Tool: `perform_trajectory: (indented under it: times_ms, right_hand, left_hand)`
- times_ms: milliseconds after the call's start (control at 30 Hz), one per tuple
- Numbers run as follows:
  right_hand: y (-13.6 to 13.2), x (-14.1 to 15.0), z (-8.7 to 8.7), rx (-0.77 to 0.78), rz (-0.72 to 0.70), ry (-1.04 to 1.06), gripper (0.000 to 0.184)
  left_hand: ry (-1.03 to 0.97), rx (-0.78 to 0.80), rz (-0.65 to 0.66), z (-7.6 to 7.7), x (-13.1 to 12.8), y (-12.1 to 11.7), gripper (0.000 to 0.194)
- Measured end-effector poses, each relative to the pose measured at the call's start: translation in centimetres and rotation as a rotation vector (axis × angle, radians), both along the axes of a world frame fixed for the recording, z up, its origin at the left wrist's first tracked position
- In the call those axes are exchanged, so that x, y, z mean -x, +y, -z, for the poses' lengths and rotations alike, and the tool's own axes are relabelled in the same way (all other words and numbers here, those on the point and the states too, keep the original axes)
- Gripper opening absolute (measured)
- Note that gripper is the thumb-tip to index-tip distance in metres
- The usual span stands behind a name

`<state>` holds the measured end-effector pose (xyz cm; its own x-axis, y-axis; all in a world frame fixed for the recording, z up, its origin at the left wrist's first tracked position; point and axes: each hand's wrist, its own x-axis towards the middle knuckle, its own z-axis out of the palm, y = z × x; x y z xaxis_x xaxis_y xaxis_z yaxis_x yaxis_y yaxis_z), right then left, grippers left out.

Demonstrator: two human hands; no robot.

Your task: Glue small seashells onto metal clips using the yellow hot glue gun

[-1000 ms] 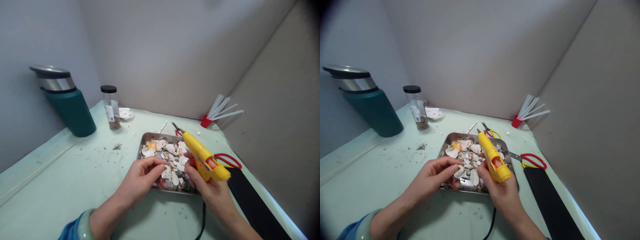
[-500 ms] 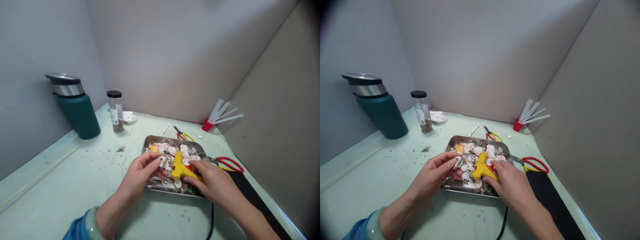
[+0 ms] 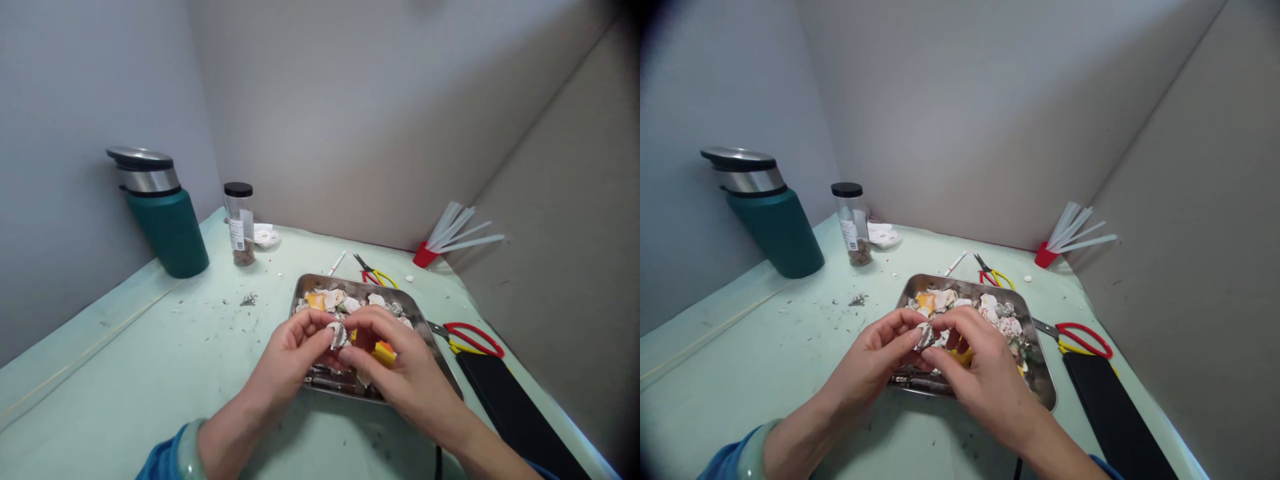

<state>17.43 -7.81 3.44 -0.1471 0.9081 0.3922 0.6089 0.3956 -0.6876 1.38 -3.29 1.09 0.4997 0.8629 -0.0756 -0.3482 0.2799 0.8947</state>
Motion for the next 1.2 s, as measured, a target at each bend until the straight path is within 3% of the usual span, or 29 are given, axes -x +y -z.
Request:
perform_trajectory:
  times_ms: [600, 800, 1200]
  right_hand:
    - [0.5, -0.1, 2.0, -0.067, 0.051, 0.115, 0.017]
    - [0.3, 0.1, 2.4, 0.014, 0.086, 0.183, 0.020]
    - [0.1, 0.2, 2.5, 0.030, 0.066, 0.207, 0.021]
  left_hand:
    - [0.124, -0.127, 0.007, -0.4, 0.0, -0.4, 0.031]
    - [0.182, -0.163, -0.035, -0.2, 0.1, -0.5, 0.035]
    - [0.181, -0.231, -0.044, 0.0, 0.0, -0.1, 0.028]
